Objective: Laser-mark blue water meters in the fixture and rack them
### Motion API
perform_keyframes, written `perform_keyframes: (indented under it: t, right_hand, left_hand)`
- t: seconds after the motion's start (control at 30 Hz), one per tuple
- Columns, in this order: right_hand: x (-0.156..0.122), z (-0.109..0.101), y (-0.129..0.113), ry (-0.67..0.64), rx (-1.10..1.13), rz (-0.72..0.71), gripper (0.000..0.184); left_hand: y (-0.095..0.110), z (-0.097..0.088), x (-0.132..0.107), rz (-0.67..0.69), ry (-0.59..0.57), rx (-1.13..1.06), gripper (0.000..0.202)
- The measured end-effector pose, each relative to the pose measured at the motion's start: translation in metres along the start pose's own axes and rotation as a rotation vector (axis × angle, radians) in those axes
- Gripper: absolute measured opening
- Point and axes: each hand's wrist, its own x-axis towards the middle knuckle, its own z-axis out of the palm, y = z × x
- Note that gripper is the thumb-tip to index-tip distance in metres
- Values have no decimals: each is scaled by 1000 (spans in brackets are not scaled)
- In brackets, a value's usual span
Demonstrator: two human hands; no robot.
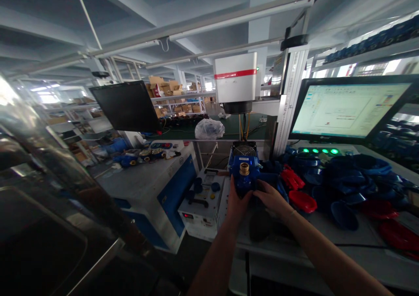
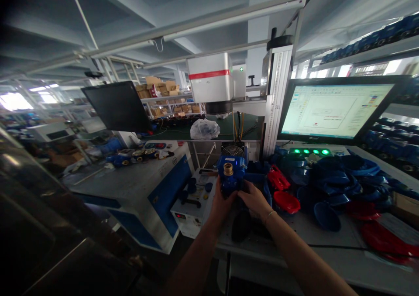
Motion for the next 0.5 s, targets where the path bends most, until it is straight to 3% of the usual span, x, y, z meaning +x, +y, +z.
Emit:
perform_keyframes:
  t: [0.13,0.5]
  right_hand:
    - [2,-2,4,0,11,15,55]
    - [-2,-4,0,-1,-13,-35,53]
  left_hand:
    - [3,1,-1,-57,43,47,110]
    - [4,1,-1,-47,37,8,110]
